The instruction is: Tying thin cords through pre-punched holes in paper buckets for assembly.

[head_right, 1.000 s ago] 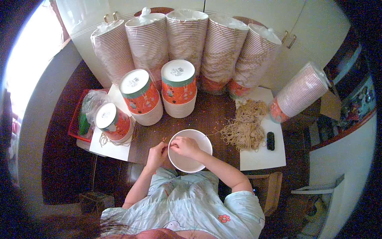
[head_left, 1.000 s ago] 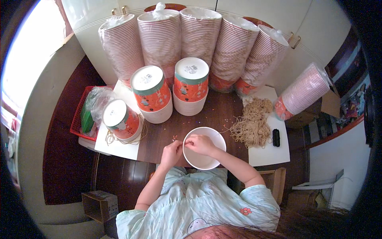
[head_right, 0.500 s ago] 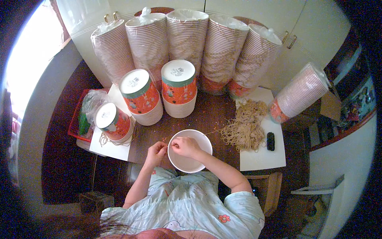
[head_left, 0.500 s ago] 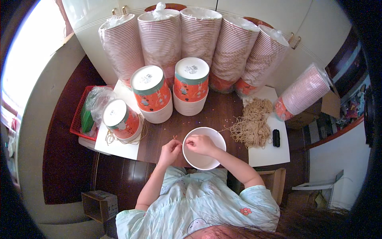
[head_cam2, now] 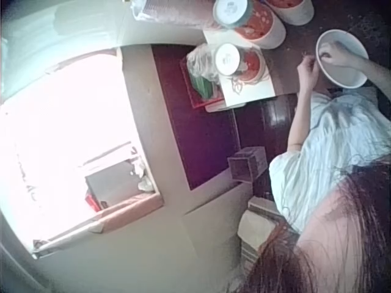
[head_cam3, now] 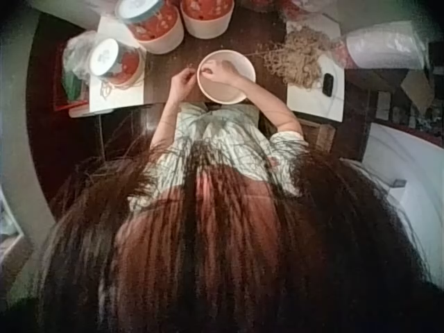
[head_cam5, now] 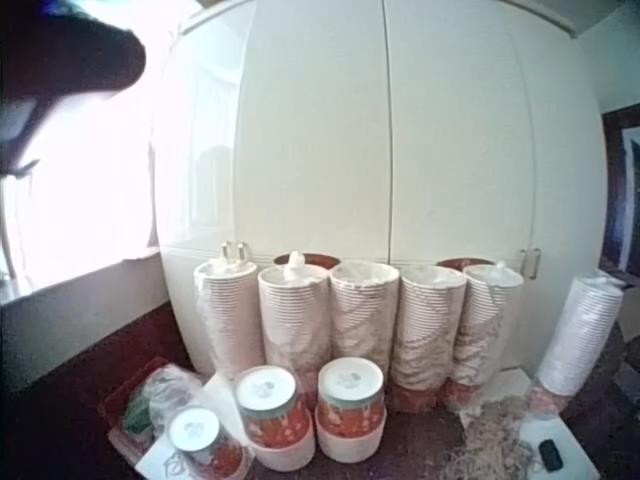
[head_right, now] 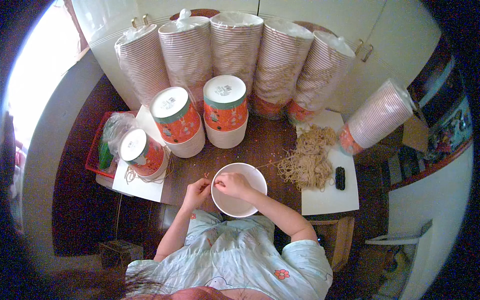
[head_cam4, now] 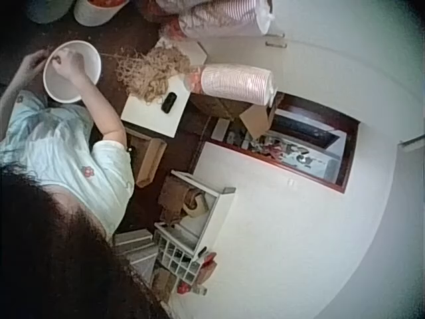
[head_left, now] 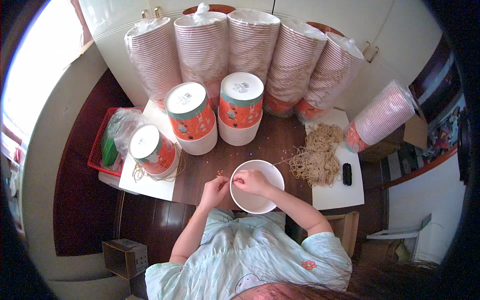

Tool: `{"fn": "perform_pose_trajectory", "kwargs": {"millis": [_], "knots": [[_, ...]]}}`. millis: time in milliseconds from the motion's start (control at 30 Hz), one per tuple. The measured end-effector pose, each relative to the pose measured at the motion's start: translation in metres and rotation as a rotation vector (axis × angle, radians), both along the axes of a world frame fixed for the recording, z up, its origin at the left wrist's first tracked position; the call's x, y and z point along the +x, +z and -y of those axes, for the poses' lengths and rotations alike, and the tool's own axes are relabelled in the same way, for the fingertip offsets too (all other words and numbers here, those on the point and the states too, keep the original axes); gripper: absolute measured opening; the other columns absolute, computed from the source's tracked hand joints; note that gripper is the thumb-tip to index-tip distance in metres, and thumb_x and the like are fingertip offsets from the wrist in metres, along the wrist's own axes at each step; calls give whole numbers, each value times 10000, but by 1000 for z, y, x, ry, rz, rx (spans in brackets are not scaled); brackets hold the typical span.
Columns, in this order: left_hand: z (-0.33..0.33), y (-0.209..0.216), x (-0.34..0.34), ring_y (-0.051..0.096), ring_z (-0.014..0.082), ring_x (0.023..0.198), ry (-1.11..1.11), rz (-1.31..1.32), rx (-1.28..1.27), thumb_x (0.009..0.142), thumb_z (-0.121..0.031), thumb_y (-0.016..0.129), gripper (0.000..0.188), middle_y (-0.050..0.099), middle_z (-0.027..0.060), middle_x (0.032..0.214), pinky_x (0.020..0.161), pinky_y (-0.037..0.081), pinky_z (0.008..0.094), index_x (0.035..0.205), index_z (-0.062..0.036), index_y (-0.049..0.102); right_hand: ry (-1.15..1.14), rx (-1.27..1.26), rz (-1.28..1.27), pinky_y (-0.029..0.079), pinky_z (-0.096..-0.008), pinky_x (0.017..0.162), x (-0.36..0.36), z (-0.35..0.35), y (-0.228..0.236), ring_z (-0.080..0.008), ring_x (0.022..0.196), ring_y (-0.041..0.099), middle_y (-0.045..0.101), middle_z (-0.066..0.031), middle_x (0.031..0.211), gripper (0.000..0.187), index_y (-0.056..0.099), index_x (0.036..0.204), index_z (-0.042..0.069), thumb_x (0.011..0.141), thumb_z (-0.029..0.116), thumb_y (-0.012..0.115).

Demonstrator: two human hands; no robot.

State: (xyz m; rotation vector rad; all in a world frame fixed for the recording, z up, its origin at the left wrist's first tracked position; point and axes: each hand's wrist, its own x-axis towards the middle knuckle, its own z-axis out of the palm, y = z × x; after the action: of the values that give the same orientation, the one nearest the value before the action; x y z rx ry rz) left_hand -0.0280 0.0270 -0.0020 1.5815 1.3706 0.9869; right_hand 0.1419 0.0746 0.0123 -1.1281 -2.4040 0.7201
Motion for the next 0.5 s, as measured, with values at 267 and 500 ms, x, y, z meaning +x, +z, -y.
{"fn": "perform_pose_trajectory", "kwargs": {"millis": [267, 500], "knots": [[-10, -13, -19, 550, 85, 718, 226, 452, -106, 827, -69, 549, 82, 629, 63, 818, 659, 447, 215, 794, 4, 567, 71, 203, 148, 462, -350, 611, 15, 1, 22, -221, 686, 597, 611, -40, 745, 178, 617, 836, 111, 722, 244, 588], [-17, 45, -27, 535, 99, 609, 69, 1114, -224, 884, -104, 451, 117, 550, 44, 692, 558, 460, 221, 776, -59, 452, 23, -5, -3, 456, -337, 625, 29, 0, 64, -208, 702, 576, 585, -72, 753, 166, 566, 878, 69, 729, 141, 572]]}}
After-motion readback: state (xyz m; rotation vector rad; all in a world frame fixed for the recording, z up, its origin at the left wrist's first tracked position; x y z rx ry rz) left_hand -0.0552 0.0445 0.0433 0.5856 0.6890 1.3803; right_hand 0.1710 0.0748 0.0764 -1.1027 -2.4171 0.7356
